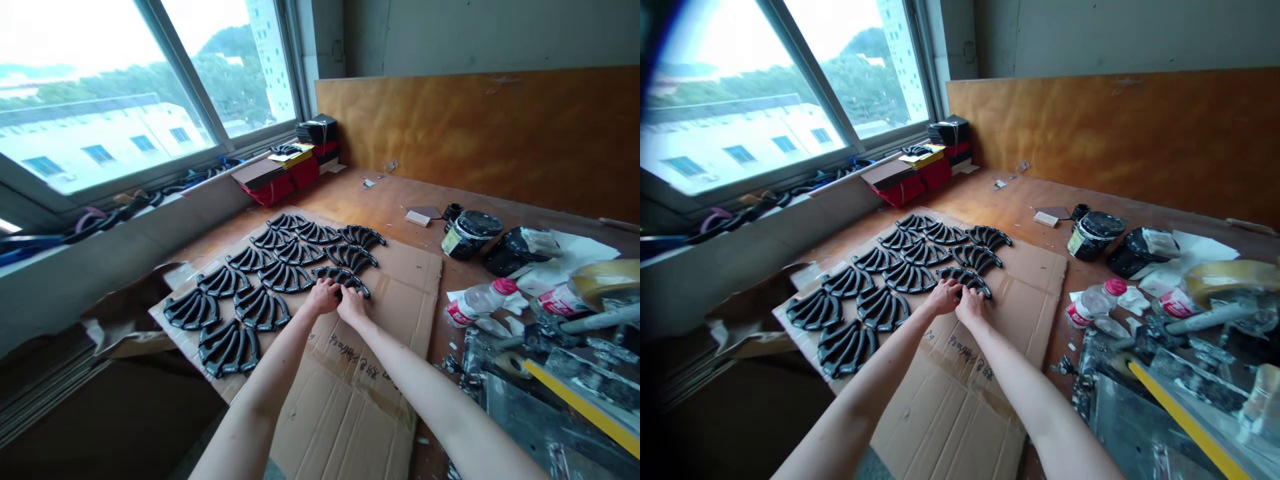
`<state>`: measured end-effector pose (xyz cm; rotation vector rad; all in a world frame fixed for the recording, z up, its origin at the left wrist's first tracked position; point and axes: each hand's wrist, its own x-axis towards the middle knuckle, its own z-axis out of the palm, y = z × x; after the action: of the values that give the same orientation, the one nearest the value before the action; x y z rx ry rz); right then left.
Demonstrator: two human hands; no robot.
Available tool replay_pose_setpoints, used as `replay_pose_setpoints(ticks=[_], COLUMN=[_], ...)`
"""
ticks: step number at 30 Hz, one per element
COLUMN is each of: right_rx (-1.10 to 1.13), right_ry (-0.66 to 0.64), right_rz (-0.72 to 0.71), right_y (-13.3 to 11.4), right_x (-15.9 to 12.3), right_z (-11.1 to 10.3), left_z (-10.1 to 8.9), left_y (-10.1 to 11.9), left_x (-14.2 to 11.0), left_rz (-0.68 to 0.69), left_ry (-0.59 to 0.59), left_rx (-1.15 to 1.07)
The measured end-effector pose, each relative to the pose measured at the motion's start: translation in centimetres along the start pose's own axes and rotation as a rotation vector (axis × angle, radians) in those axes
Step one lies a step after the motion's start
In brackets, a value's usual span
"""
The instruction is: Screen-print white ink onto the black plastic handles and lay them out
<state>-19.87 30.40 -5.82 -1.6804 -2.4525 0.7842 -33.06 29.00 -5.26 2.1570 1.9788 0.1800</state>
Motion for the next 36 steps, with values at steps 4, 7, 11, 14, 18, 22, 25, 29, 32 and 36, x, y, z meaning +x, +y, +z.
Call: replay_pose_setpoints(ticks=[4, 7, 11, 14, 18, 22, 25, 29, 32, 36], right_rx=[0.037, 0.106, 0.217, 0.271, 0.266, 0.217, 0.109, -0.003, 0.01, 0.014], right_ry=[0.009, 0.028, 0.05, 0.077, 0.187, 0.32, 0.394, 0.313, 0.258, 0.267], right_rz=[-0.063, -0.128, -0.232, -0.32, -0.198, 0.099, 0.379, 0.644, 0.644, 0.588], right_y=[0.2, 0.9, 2.7, 5.2, 11.8, 22.2, 30.4, 37.4, 39.4, 40.9], right_x=[0.8, -0.6, -6.3, -12.9, -24.0, -36.3, -44.4, -50.7, -51.7, -51.9], right_z=[-0.4, -0.9, -2.2, -4.0, -7.5, -11.0, -12.2, -11.6, -10.4, -10.2], left_z=[1.0, 1.6, 2.5, 3.5, 5.3, 6.9, 7.9, 9.1, 9.7, 9.4], left_y=[-0.2, 0.3, 1.3, 2.6, 6.0, 11.6, 16.6, 23.5, 27.8, 31.8], left_x=[0.4, 0.1, -1.8, -3.9, -8.4, -14.3, -18.3, -21.6, -22.5, -23.2], left_rz=[-0.053, -0.018, 0.08, 0.117, 0.041, -0.091, -0.131, -0.149, -0.201, -0.179], left_ry=[0.017, 0.04, 0.186, 0.327, 0.33, 0.223, 0.178, 0.104, 0.083, 0.092], left_rx=[0.009, 0.022, 0.037, -0.078, -0.197, -0.34, -0.478, -0.656, -0.767, -0.745])
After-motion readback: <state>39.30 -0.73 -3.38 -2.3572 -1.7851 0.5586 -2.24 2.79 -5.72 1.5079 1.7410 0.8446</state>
